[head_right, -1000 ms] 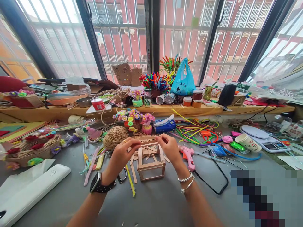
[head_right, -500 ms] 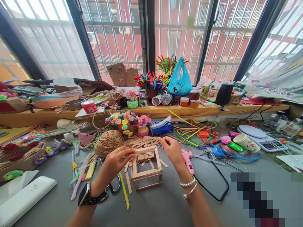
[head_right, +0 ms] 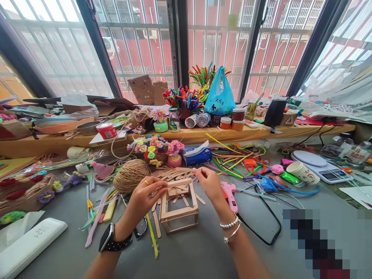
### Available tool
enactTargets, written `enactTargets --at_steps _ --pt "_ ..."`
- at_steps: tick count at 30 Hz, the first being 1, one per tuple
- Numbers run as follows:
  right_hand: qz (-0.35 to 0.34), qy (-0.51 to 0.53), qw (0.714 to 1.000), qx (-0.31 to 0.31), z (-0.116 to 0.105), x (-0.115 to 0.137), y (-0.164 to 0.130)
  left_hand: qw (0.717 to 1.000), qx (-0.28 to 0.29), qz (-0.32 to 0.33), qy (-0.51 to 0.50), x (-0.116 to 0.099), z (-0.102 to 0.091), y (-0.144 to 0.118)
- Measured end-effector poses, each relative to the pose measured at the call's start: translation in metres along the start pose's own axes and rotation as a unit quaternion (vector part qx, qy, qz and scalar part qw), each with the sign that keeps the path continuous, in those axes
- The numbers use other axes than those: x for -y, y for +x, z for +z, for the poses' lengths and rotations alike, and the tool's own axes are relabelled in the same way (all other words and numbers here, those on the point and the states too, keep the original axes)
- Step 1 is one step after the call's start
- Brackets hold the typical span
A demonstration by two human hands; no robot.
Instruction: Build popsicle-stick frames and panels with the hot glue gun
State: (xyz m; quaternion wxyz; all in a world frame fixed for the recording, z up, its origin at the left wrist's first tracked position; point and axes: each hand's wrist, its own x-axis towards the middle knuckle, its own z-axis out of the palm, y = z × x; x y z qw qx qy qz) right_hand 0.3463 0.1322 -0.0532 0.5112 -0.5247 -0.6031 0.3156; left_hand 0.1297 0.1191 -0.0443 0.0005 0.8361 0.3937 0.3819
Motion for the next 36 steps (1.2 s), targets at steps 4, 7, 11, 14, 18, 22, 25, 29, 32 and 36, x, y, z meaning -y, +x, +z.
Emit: enactTargets --at_steps 4,7,11,14,18,22,25,29,32,36 --pt "0.003 -0.001 1.000 0.002 -0.001 0.003 0.000 1.000 -0.005 0.006 -0.005 -0.001 0.002 0.000" --pt "0.005 0.001 1.000 0.009 -0.001 0.007 -0.001 1.000 0.001 0.004 -0.010 0.000 0.003 0.000" --pt "0.001 0.013 1.000 0.013 -0.001 0.009 -0.001 1.000 0.010 -0.005 -0.020 0.000 0.003 0.000" --pt "-0.016 0.038 0.999 0.014 -0.003 0.010 -0.002 0.999 0.018 -0.023 -0.031 -0.002 0.001 0.002" --pt "0.016 0.110 0.994 -0.017 -0.013 0.013 -0.004 0.997 0.028 -0.048 -0.054 -0.005 -0.002 0.005" --pt "0.000 0.115 0.988 -0.102 -0.024 0.014 -0.003 0.996 0.032 -0.057 -0.067 -0.006 -0.002 0.005" --pt "-0.039 0.061 0.990 -0.117 -0.026 0.011 -0.001 0.996 0.028 -0.057 -0.069 -0.004 -0.001 0.005" --pt "-0.044 0.083 0.995 -0.017 -0.020 0.005 0.001 0.996 0.023 -0.058 -0.067 -0.003 -0.001 0.004" --pt "-0.039 0.084 0.988 0.121 -0.016 0.002 0.000 0.995 0.019 -0.057 -0.079 -0.004 -0.002 0.005" --pt "-0.040 0.022 0.973 0.228 -0.016 0.000 -0.002 0.990 0.015 -0.096 -0.105 -0.003 -0.001 0.005"
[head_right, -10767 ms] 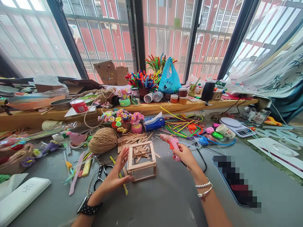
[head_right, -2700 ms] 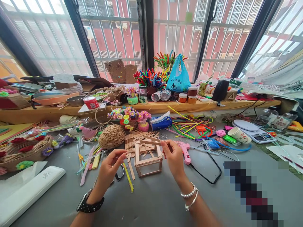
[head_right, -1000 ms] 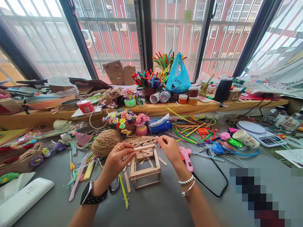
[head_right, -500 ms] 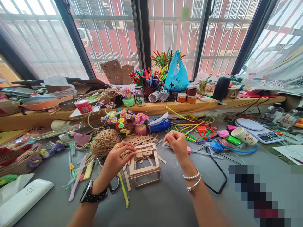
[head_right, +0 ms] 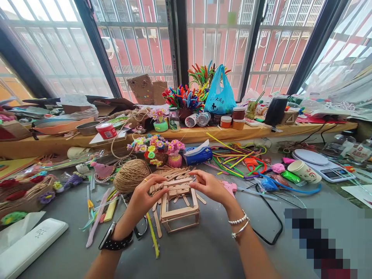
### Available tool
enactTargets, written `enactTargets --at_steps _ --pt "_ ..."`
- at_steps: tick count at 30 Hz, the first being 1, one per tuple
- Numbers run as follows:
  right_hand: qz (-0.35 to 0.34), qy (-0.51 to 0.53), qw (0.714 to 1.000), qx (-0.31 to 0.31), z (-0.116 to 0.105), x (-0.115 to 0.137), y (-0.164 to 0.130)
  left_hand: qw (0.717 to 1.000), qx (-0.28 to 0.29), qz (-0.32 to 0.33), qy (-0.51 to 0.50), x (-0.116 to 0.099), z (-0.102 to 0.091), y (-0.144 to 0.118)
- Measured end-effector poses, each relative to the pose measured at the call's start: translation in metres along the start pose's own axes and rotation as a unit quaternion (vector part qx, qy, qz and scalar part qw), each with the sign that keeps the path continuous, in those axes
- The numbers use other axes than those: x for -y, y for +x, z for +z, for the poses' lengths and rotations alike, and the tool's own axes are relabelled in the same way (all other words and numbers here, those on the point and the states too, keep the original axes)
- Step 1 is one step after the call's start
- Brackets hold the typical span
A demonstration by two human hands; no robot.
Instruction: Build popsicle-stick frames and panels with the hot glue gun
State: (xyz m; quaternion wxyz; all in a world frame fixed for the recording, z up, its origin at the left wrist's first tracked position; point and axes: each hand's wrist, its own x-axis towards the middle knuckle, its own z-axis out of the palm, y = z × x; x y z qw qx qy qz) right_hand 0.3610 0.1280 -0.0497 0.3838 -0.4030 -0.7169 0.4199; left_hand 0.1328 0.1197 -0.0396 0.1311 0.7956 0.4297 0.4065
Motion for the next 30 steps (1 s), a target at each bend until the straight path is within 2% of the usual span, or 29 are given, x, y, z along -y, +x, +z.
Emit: enactTargets --at_steps 3,6,8,13,22,30 --pt "0.013 -0.014 1.000 0.004 0.001 -0.001 0.000 0.995 0.018 -0.055 -0.081 0.004 -0.001 -0.001" --pt "0.019 -0.016 1.000 0.002 0.002 -0.002 0.001 0.977 0.019 -0.111 -0.182 0.009 -0.004 -0.002" --pt "0.022 -0.022 1.000 -0.001 0.003 -0.002 0.002 0.969 0.018 -0.131 -0.209 0.010 -0.006 -0.002" --pt "0.031 -0.029 0.999 0.010 0.003 -0.001 0.002 0.976 0.054 -0.132 -0.167 0.007 -0.003 -0.002" --pt "0.029 -0.080 0.996 -0.008 0.005 -0.003 0.003 0.978 0.053 -0.124 -0.156 0.007 0.002 -0.005" --pt "0.025 -0.141 0.987 -0.067 0.012 0.001 0.006 0.982 0.053 -0.111 -0.141 0.004 0.003 -0.004"
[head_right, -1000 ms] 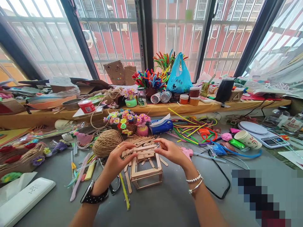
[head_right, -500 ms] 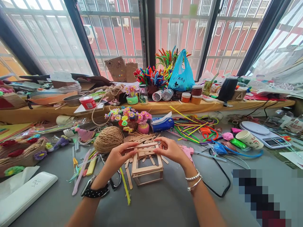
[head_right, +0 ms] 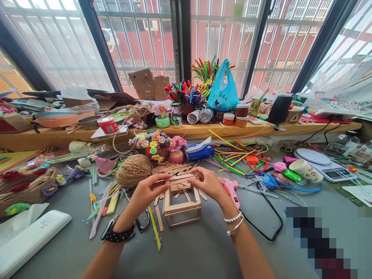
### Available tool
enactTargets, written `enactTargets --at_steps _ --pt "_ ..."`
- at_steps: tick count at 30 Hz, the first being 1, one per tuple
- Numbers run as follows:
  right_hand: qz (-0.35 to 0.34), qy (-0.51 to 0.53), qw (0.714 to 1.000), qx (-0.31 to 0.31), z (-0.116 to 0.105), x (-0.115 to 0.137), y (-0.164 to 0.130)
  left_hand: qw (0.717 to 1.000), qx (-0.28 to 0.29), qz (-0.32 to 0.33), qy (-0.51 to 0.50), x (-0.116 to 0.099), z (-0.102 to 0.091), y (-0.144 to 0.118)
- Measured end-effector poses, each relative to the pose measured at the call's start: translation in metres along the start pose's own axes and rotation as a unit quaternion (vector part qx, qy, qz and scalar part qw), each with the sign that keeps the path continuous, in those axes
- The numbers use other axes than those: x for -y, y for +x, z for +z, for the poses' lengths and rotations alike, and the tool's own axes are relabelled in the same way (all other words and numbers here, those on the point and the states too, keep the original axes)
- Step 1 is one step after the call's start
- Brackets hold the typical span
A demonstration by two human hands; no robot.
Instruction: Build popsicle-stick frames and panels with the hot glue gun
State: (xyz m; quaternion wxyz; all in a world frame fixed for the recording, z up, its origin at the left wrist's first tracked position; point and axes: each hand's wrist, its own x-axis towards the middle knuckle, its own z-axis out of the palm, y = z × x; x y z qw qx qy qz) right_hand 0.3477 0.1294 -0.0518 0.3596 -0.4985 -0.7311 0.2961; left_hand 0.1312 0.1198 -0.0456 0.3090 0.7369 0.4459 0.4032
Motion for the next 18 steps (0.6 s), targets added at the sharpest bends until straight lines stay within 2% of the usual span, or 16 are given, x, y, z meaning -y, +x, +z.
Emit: enactTargets --at_steps 7,12,15,18 --pt "0.008 -0.013 1.000 -0.024 0.005 0.003 0.000 1.000 -0.006 0.017 0.001 0.001 0.000 -0.001" --pt "0.000 0.003 0.999 -0.037 -0.011 0.003 -0.002 0.995 -0.032 0.054 0.077 -0.001 -0.005 -0.001" --pt "-0.008 -0.060 0.998 -0.003 -0.027 0.008 -0.008 0.980 -0.040 0.115 0.157 -0.006 -0.009 -0.004" --pt "-0.003 -0.168 0.984 0.059 -0.040 0.014 -0.016 0.959 -0.017 0.166 0.230 -0.012 -0.010 -0.011"
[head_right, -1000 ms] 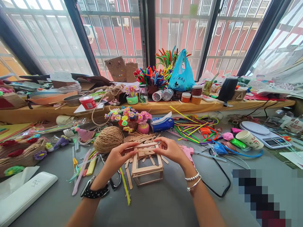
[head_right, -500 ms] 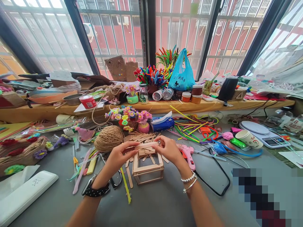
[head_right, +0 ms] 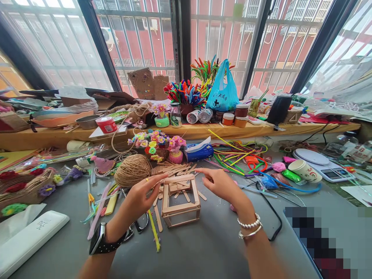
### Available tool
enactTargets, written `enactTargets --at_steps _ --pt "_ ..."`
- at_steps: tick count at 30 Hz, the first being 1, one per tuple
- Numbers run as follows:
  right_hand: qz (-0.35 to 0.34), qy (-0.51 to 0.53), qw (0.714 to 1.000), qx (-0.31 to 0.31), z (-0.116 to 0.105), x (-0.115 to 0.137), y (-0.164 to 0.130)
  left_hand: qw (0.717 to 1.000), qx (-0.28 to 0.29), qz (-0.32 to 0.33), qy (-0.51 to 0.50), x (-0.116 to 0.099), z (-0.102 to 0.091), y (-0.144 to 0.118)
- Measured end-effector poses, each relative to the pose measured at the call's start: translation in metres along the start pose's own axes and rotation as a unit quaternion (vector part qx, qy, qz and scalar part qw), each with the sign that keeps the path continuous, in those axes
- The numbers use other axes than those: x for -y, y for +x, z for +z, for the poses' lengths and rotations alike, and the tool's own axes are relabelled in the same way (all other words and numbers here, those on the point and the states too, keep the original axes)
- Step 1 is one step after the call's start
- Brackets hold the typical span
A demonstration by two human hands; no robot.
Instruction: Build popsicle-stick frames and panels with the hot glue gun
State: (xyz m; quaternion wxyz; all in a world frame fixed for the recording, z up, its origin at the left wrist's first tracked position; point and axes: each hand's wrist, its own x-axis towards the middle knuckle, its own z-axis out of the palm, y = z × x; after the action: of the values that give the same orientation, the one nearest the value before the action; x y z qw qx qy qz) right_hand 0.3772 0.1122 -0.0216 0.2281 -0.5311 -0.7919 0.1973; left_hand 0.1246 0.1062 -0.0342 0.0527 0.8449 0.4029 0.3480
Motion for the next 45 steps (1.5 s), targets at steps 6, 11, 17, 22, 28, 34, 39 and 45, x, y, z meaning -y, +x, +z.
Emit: enactTargets --at_steps 6,11,17,22,28,34,39,45 --pt "-0.014 -0.080 0.996 0.030 -0.004 0.004 -0.007 0.997 0.039 0.058 0.039 -0.009 0.001 -0.004" --pt "0.011 0.113 0.988 -0.104 -0.006 0.018 -0.005 0.999 -0.010 -0.005 -0.036 -0.012 -0.002 0.000" --pt "0.032 0.396 0.881 -0.257 0.007 0.042 0.000 0.952 -0.035 -0.128 -0.276 -0.026 0.006 0.009" --pt "0.102 0.579 0.772 -0.241 0.029 0.041 0.011 0.951 0.005 -0.107 -0.290 -0.038 0.019 0.014" --pt "0.091 0.612 0.762 -0.191 0.032 0.046 0.013 0.973 -0.039 -0.103 -0.204 -0.034 0.015 0.013" --pt "0.023 0.415 0.884 -0.213 0.024 0.048 0.006 0.972 -0.082 -0.135 -0.173 -0.012 -0.017 0.012" --pt "-0.045 0.201 0.944 -0.257 0.016 0.048 0.001 0.975 -0.043 -0.153 -0.154 -0.001 -0.035 0.011" --pt "-0.102 0.128 0.968 -0.189 0.017 0.048 0.001 0.987 0.012 -0.100 -0.125 -0.011 -0.023 0.014"
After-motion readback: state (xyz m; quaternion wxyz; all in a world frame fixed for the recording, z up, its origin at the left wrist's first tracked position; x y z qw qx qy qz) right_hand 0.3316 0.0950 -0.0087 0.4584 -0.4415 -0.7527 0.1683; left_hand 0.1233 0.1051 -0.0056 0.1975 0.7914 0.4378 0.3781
